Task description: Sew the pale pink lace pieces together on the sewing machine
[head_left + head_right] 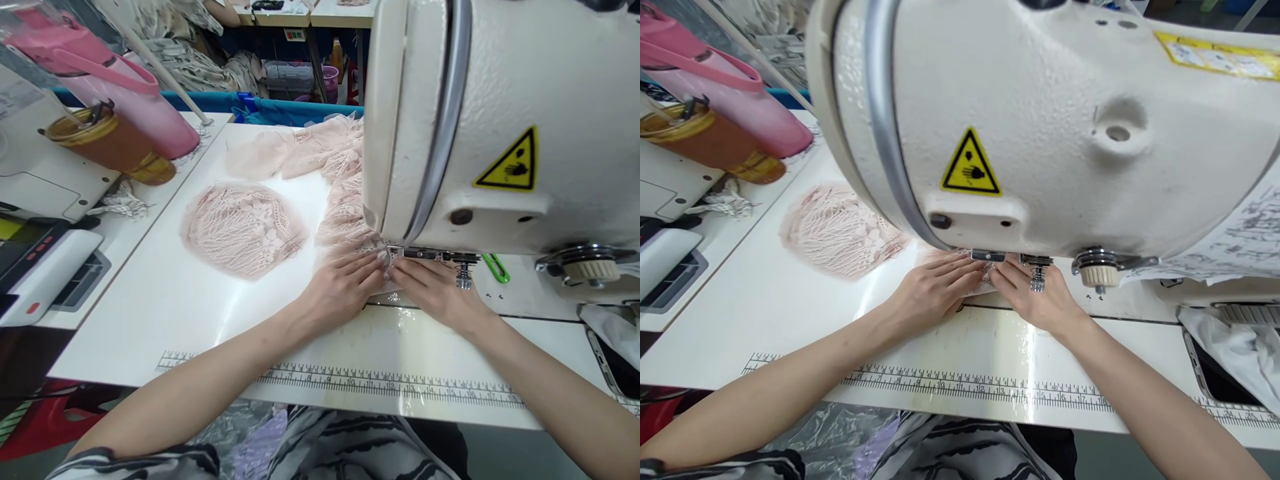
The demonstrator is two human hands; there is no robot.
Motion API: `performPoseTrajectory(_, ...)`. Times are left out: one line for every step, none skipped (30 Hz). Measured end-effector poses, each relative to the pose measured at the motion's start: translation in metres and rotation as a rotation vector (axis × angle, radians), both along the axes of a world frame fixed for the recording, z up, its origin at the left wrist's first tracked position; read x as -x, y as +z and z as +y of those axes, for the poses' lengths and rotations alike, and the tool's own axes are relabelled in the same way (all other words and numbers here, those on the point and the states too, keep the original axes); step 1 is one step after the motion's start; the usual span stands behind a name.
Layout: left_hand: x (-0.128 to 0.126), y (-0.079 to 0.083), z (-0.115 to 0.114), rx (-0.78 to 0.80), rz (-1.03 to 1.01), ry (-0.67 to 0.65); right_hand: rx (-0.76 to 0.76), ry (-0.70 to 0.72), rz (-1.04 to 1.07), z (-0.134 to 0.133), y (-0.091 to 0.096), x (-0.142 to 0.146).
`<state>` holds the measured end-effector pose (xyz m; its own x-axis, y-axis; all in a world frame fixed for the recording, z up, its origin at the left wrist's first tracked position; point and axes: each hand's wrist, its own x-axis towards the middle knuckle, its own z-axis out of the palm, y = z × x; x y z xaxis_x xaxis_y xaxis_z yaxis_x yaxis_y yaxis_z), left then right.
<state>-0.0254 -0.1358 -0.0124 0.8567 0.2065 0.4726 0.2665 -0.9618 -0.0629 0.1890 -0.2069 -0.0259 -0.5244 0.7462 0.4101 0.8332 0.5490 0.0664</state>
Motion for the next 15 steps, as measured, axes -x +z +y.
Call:
performPoseTrajectory(0.0, 0.0, 0.001, 0.002, 0.002, 0.004, -0.006, 0.008, -0.008, 0.0, 0.0, 0.001)
performPoseTrajectory(0.0, 0.0, 0.001, 0.004, 0.005, 0.011, -0.013, 0.012, -0.009, 0.0, 0.0, 0.003)
performPoseTrajectory(0.0, 0.0, 0.002, 0.005, 0.012, 0.016, -0.02, 0.008, -0.003, -0.001, 0.0, 0.004)
performPoseTrajectory(0.0, 0.0, 0.002, 0.005, 0.021, 0.022, -0.025, -0.002, 0.007, -0.001, -0.001, 0.006)
performPoseTrajectory(0.0, -0.001, 0.002, 0.008, 0.031, 0.026, -0.028, -0.016, 0.022, -0.001, -0.002, 0.008)
performPoseTrajectory(0.0, -0.001, 0.002, 0.011, 0.039, 0.031, -0.031, -0.027, 0.043, 0.0, -0.003, 0.009)
performPoseTrajectory(0.0, -0.001, 0.002, 0.017, 0.045, 0.036, -0.029, -0.032, 0.065, 0.0, -0.003, 0.01)
performPoseTrajectory(0.0, -0.001, 0.002, 0.025, 0.05, 0.04, -0.023, -0.028, 0.089, 0.0, -0.003, 0.011)
performPoseTrajectory(-0.001, 0.0, 0.001, 0.034, 0.054, 0.042, -0.014, -0.018, 0.111, 0.001, -0.003, 0.011)
performPoseTrajectory(-0.001, 0.0, 0.001, 0.042, 0.053, 0.042, -0.004, -0.007, 0.132, 0.002, -0.003, 0.011)
performPoseTrajectory(-0.002, 0.001, 0.001, 0.045, 0.045, 0.04, 0.007, 0.003, 0.154, 0.002, -0.003, 0.011)
performPoseTrajectory(-0.002, 0.002, 0.0, 0.045, 0.027, 0.036, 0.019, 0.012, 0.177, 0.003, -0.003, 0.011)
performPoseTrajectory(-0.003, 0.002, 0.0, 0.039, 0.002, 0.033, 0.031, 0.017, 0.203, 0.004, -0.004, 0.01)
performPoseTrajectory(-0.003, 0.003, 0.0, 0.03, -0.027, 0.028, 0.039, 0.02, 0.233, 0.004, -0.005, 0.01)
performPoseTrajectory(-0.004, 0.003, -0.001, 0.019, -0.054, 0.022, 0.039, 0.017, 0.267, 0.005, -0.006, 0.009)
